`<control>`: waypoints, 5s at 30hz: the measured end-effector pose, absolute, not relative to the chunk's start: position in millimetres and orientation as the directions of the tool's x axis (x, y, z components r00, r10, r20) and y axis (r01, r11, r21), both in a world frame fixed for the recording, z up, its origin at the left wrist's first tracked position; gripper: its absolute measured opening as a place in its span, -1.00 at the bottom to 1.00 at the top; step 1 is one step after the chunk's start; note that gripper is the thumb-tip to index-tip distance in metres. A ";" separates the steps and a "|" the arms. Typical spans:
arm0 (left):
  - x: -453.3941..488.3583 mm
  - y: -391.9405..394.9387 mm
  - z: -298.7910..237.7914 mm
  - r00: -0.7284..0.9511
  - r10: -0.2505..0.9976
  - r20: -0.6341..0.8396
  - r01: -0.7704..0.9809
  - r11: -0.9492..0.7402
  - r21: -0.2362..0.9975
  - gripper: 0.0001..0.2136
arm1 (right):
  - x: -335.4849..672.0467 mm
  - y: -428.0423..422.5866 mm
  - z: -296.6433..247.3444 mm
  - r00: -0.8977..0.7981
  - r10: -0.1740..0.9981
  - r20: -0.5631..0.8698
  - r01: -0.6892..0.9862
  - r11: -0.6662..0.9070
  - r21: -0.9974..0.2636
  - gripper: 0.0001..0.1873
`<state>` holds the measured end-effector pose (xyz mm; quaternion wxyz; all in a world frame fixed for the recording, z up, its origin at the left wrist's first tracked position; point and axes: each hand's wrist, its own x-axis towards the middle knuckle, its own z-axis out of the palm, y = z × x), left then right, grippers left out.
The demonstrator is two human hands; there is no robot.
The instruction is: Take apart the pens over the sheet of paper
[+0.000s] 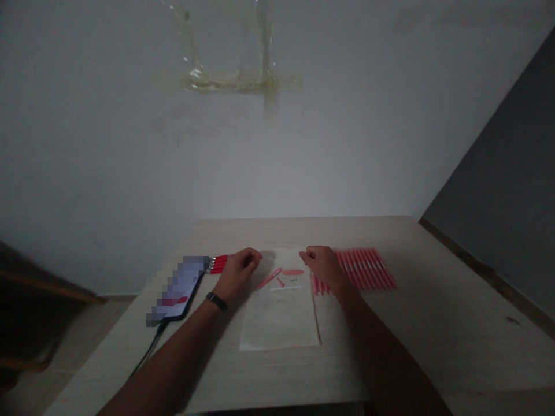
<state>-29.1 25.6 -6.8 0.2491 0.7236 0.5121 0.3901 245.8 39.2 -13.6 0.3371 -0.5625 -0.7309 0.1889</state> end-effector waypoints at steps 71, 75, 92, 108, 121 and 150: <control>-23.1 22.0 -9.3 0.254 0.920 0.297 0.572 -0.391 0.721 -0.85 | 225.0 24.0 -16.5 -0.504 0.846 0.174 0.672 0.510 -0.537 -0.97; -22.9 21.2 -9.2 0.264 0.919 0.293 0.577 -0.394 0.716 -0.83 | 223.3 22.1 -16.1 -0.512 0.842 0.171 0.672 0.517 -0.530 -0.97; -14.1 13.3 -9.4 0.439 0.858 0.268 0.561 -0.495 0.664 -0.80 | 203.2 6.2 -2.2 -0.452 0.843 0.293 0.584 0.528 -0.617 -0.92; -15.4 16.5 -11.6 0.336 0.899 0.282 0.571 -0.433 0.698 -0.83 | 207.9 11.2 -7.1 -0.475 0.856 0.206 0.688 0.506 -0.519 -1.00; -13.8 14.4 -6.9 0.321 0.908 0.269 0.562 -0.412 0.717 -0.84 | 209.2 13.1 -11.7 -0.428 0.885 0.184 0.742 0.461 -0.488 -0.97; -13.3 13.9 -10.4 0.372 0.887 0.275 0.572 -0.452 0.684 -0.81 | 203.5 10.4 -10.7 -0.442 0.825 0.352 0.477 0.548 -0.687 -0.92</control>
